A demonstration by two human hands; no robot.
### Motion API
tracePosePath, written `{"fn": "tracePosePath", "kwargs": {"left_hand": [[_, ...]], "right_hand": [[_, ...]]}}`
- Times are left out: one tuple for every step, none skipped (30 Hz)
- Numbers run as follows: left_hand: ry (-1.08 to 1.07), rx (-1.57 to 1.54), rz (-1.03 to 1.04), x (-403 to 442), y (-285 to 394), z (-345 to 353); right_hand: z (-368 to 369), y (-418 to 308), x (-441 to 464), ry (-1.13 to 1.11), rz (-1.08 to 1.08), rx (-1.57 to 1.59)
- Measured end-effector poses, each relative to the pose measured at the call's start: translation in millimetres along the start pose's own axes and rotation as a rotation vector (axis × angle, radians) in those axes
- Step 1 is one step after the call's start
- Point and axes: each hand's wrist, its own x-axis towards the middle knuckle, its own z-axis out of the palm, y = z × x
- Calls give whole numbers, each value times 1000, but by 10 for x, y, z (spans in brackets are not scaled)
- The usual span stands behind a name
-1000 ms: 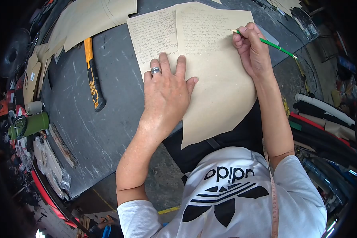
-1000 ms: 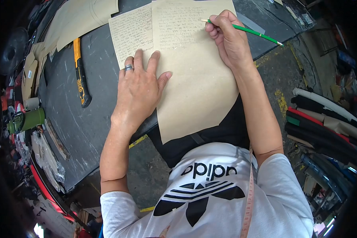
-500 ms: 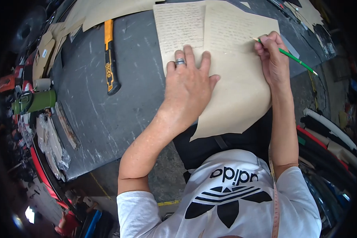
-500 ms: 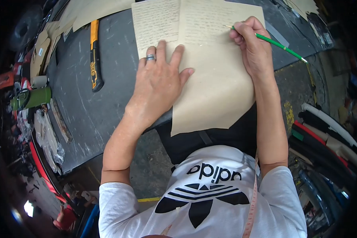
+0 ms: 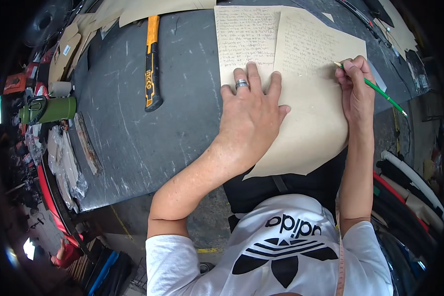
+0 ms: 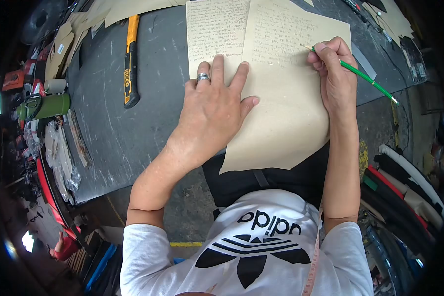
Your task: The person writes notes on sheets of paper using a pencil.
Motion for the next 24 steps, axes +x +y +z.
{"fn": "tracePosePath", "kwargs": {"left_hand": [[-3,3,-6,-3,1,1],[-6,7,-11,-5,-4,0],[-7,12,-18,-6,-8,-2],[-7,13,-17,-7,-9,-8],[-11,3,-17,-3,-10,-15],[-14,-8,-17,0,-12,-24],[-17,-18,-17,0,-15,-33],[-13,-15,-16,0,-21,-41],[-17,-27,-18,0,-28,-52],[-19,-40,-20,0,-31,-61],[-22,-54,-22,1,-28,-69],[-12,-51,-21,11,-27,-75],[-15,-56,-19,10,-27,-80],[-23,-62,-17,0,-27,-83],[-30,-68,-16,-3,-29,-87],[-27,-66,-14,-1,-31,-90],[-25,-70,-16,0,-30,-91],[-23,-75,-18,-2,-29,-92],[-21,-80,-21,-6,-28,-93],[-20,-80,-22,-7,-29,-93],[-21,-83,-22,-8,-32,-94],[-22,-86,-21,-8,-33,-93],[-23,-89,-21,-9,-33,-91],[-22,-88,-19,-12,-25,-89]], "right_hand": [[4,1,-4,4,-1,1],[12,5,-3,7,-2,3],[15,9,-2,10,-5,6],[12,11,-4,11,-5,7],[7,12,-3,8,-4,8],[4,14,-3,4,-2,10],[3,14,-2,1,0,12],[6,16,-2,1,-5,12],[13,21,-6,9,-2,17],[19,25,-9,16,-1,21],[22,20,-11,24,3,24],[26,11,-1,22,-7,23],[34,6,0,37,-4,11],[46,6,-11,53,3,1],[61,2,-15,69,9,-10],[74,-4,-13,70,6,-9],[89,-12,-12,78,8,-13],[105,-20,-14,87,11,-18],[117,-24,-16,95,14,-22],[125,-25,-15,94,13,-22],[132,-25,-15,79,8,-44],[136,-25,-18,65,3,-67],[138,-25,-18,51,-3,-90],[139,-25,-20,52,-4,-90]]}}
